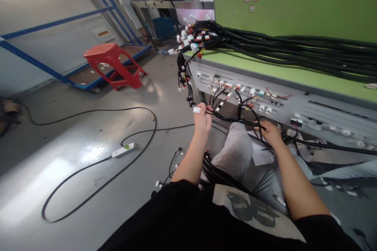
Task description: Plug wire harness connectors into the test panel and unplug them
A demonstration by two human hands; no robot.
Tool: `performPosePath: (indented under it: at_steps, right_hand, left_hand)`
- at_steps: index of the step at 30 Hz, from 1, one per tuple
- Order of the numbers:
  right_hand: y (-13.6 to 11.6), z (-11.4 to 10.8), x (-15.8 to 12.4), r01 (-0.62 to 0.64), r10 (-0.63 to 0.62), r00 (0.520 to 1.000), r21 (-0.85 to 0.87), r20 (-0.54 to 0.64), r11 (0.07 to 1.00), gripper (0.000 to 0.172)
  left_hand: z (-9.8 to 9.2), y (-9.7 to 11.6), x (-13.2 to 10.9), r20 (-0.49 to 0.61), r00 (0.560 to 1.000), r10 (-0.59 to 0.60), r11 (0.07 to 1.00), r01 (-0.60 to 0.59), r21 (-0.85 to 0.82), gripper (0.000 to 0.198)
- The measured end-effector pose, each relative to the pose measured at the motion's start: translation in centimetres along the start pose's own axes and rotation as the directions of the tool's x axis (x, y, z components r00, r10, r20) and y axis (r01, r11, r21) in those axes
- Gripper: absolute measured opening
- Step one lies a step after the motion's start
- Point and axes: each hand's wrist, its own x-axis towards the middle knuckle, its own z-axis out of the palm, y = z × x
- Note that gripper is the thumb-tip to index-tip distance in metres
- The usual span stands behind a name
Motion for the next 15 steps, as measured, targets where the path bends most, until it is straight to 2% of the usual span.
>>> performPosePath:
  at_steps: [4,8,12,15]
  right_hand:
    - [-0.3,0.0,-0.1,0.021,-0.021,1.000,0.008,-0.020,1.000,0.033]
    - [-0.7,0.1,0.1,0.002,-0.002,1.000,-0.009,-0.019,1.000,0.034]
    - [-1.1,0.1,0.4,0.006,-0.006,0.999,-0.016,-0.044,1.000,0.032]
    - [-1.6,0.1,0.4,0.007,-0.008,0.998,-0.017,-0.057,1.000,0.032]
  left_hand:
    - [-0.1,0.0,0.0,-0.080,0.997,-0.021,0.996,0.014,-0.087,0.028]
    - [0.6,0.2,0.7,-0.148,0.989,0.003,0.999,-0.008,-0.034,0.026]
    - [0.6,0.3,1.7,-0.079,0.995,0.053,0.998,-0.051,0.024,0.026]
    - [0.0,0.4,2.3,-0.031,0.999,0.014,1.000,-0.014,0.006,0.028]
